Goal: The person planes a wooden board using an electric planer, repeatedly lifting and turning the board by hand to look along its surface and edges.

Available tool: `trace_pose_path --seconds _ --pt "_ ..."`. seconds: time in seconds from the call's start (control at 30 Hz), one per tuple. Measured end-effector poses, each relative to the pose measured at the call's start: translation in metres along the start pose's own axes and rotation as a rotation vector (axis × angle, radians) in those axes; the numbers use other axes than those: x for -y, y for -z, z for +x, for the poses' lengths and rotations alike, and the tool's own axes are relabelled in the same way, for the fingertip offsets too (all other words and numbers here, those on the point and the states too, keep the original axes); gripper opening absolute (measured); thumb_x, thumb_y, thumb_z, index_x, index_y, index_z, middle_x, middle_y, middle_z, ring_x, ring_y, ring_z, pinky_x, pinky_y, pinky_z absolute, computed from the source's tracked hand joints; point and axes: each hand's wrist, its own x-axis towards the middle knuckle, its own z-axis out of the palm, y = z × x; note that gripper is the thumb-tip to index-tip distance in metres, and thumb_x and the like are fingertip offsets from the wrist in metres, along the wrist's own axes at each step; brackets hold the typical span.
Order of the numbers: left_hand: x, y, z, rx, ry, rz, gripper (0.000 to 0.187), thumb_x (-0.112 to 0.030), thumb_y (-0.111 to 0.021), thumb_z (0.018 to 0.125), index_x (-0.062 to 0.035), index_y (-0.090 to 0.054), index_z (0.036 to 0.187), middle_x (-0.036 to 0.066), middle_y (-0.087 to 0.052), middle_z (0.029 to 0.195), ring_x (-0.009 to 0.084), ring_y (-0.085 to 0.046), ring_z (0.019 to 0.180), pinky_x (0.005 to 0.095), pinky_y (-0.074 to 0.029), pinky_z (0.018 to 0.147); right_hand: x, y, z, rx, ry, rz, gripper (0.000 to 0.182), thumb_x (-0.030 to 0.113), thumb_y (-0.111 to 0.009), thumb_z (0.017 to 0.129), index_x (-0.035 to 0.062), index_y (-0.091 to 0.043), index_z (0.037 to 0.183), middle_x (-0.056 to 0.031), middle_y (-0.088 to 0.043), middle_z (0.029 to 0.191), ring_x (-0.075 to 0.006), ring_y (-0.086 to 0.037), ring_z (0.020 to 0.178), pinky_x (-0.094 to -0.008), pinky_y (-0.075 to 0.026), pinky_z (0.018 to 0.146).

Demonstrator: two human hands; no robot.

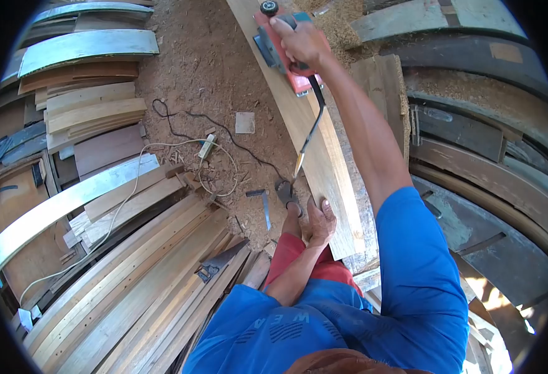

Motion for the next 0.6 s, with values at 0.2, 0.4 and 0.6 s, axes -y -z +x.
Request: trace_pose_path --seconds 0.2,0.4,0.6 --pt "0.006 -0.001 0.003 0.008 0.033 0.050 0.061 -0.048 -0.046 0.105 0.0089 -0.048 0.127 0.034 -0.055 0.115 0.0502 -0.055 0.107 0.0534 -0.043 0.095 -0.003 0.001 0.009 0.138 -0.131 0.245 0.047 0.049 -0.067 0.097 0.0070 -0.060 0.077 0.0004 -0.058 0.064 -0.0107 -0.054 0.049 -0.0275 -0.043 0.046" --pt "0.019 -0.007 0.001 -0.058 0.024 -0.016 0.063 -0.043 -0.032 0.110 0.0102 -0.041 0.143 0.035 -0.050 0.140 0.0467 -0.047 0.134 0.0444 -0.035 0.116 -0.021 0.018 -0.102 0.114 -0.184 0.244 0.045 0.049 -0.065 0.098 0.0085 -0.060 0.078 -0.0016 -0.059 0.064 -0.0126 -0.055 0.049 -0.0303 -0.043 0.045" --pt "0.066 -0.001 0.013 0.108 0.579 -1.273 0.083 -0.070 -0.025 0.102 -0.0007 -0.051 0.139 0.020 -0.062 0.132 0.0378 -0.056 0.126 0.0471 -0.042 0.110 -0.072 0.052 -0.349 0.062 -0.003 0.106 0.040 0.034 -0.061 0.100 -0.0013 -0.060 0.119 -0.0035 -0.058 0.067 -0.0131 -0.059 0.060 -0.0341 -0.049 0.057"
